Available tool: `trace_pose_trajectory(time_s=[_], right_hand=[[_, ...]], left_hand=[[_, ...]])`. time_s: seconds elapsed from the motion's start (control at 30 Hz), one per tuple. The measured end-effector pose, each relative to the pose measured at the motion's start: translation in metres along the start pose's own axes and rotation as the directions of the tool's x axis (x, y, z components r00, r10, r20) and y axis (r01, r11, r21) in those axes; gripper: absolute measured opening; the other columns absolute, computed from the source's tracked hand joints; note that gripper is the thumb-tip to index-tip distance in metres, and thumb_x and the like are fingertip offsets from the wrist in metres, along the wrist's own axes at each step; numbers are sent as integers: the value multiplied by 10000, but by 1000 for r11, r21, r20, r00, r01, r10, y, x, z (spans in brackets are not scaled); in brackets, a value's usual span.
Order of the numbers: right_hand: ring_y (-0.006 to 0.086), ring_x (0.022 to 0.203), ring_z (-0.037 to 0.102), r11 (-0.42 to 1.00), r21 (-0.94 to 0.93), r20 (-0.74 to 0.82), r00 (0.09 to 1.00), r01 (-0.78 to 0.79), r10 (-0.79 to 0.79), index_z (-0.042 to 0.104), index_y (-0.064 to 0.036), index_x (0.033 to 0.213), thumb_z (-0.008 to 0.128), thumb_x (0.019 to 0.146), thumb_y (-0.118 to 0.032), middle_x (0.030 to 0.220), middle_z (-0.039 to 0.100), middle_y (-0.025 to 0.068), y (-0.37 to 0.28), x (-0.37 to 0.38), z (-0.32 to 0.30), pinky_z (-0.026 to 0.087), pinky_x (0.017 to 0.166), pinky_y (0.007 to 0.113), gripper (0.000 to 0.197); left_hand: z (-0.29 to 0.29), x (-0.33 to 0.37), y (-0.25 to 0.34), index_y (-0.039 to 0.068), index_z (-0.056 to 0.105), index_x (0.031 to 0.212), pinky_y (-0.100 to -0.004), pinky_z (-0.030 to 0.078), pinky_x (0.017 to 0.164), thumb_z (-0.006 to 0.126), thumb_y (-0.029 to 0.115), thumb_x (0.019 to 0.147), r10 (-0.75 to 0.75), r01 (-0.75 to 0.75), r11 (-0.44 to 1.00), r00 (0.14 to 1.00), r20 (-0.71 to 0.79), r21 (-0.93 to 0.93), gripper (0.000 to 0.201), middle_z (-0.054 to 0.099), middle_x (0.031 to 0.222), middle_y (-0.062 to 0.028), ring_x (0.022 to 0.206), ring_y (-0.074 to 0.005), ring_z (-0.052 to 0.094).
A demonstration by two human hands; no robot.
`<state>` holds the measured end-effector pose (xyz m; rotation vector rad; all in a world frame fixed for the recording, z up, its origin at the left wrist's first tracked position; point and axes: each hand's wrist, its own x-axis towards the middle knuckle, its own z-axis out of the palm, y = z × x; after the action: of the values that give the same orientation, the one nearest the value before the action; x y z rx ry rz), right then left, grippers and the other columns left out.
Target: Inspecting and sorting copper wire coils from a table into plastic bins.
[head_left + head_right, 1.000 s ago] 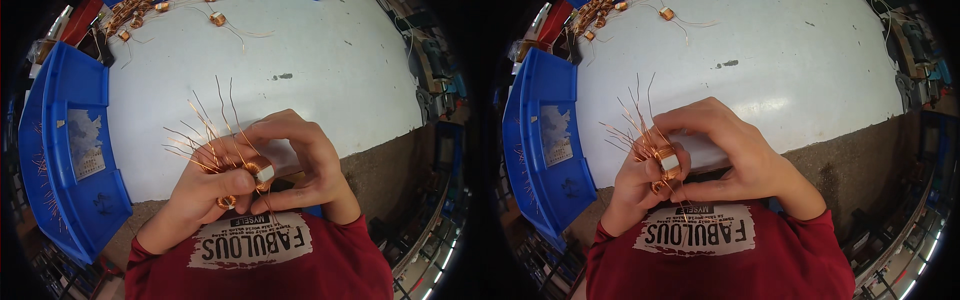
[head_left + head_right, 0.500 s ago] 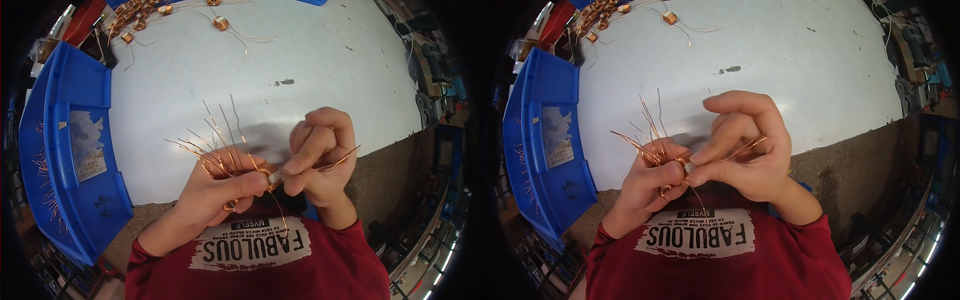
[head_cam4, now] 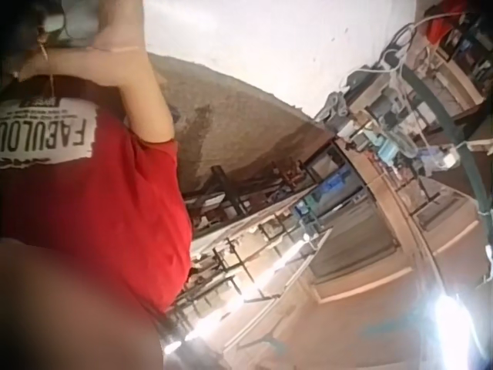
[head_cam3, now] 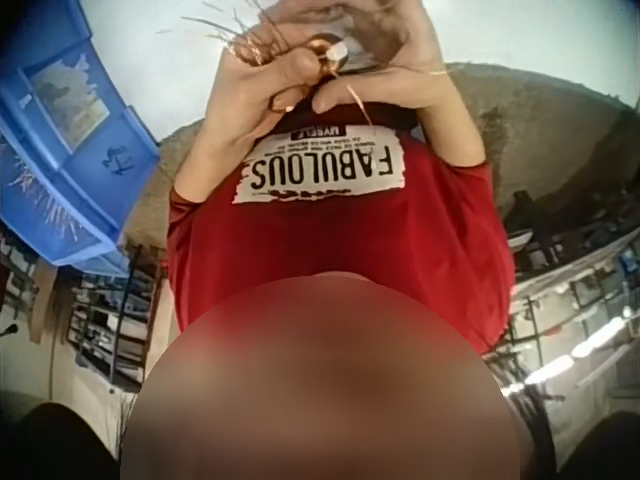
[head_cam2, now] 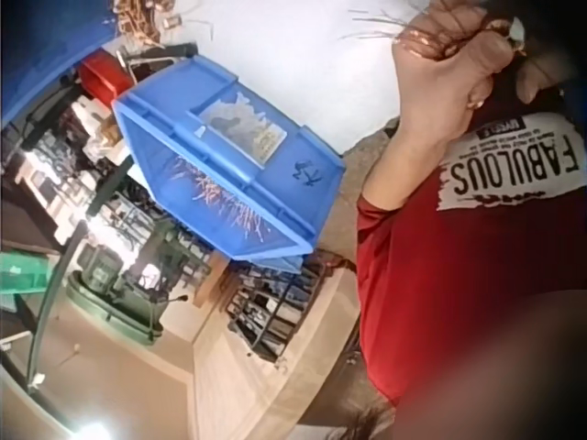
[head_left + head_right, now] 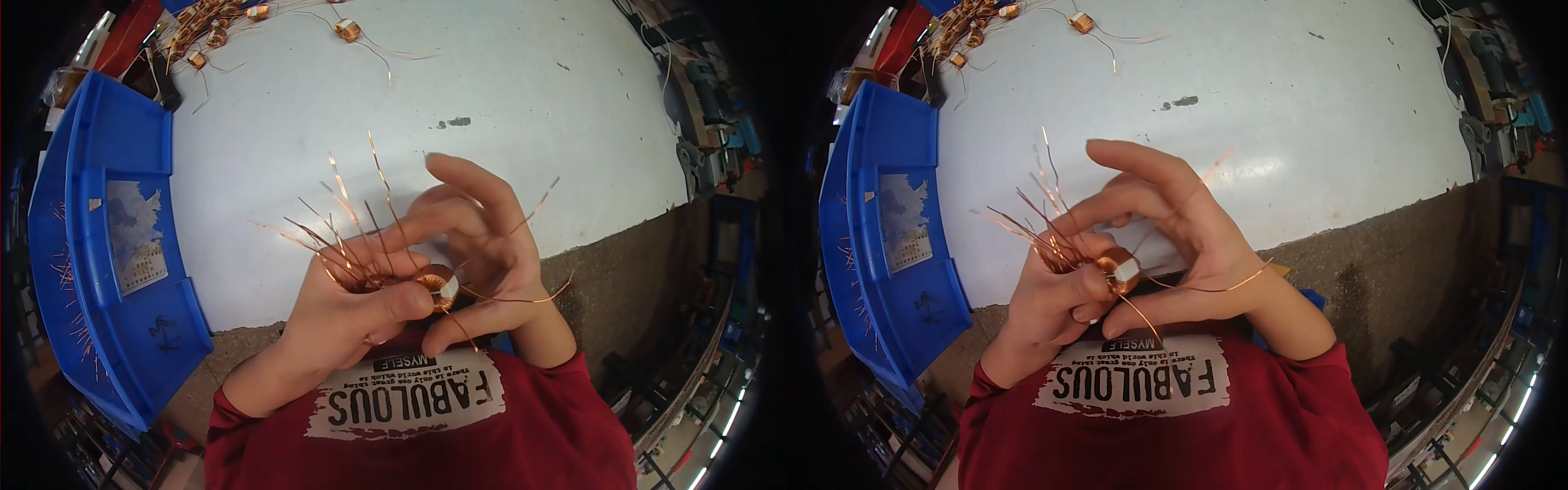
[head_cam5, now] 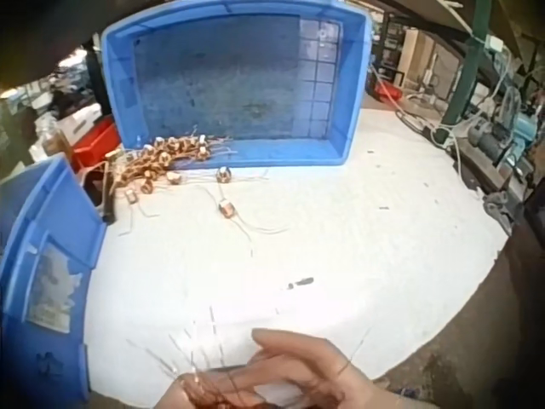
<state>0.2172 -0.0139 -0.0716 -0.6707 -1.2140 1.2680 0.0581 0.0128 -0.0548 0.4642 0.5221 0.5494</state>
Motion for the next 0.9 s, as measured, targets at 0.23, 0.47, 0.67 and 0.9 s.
trace_pose_trajectory(time_s=[0.23,0.47,0.67,0.9], right_hand=[[209,859,531,950,308,-261,965,49,36,217,-22,1337,890,385,-225,952,590,134,6,-8,12,421,761,303,1184],[162,897,549,934,338,-273,962,120,-25,241,-32,1321,790,502,102,1004,577,119,0,-9,17,403,811,264,995],[121,843,525,952,182,-152,963,248,-222,329,-7,1259,771,540,101,963,585,108,18,-13,-6,402,778,224,851],[74,650,447,957,287,-236,971,31,40,445,-19,1161,767,564,77,730,595,41,8,-21,5,388,635,164,684]], left_hand=[[5,2,-10,-40,589,967,-130,279,366,631,-44,759,-1,-3,992,999,-33,-122,212,634,837,-155,436,-41,391],[3,2,-11,-51,580,956,-127,280,366,640,-23,762,-16,10,995,998,-61,-100,205,607,746,-115,436,-45,395],[-1,3,-10,-56,567,943,-134,338,392,635,-18,767,-37,33,997,998,-49,-70,192,591,724,-105,463,-74,442],[12,-3,-17,-63,562,933,-170,489,523,634,-15,764,3,-12,995,996,-91,-101,190,604,784,-116,609,-126,560]])
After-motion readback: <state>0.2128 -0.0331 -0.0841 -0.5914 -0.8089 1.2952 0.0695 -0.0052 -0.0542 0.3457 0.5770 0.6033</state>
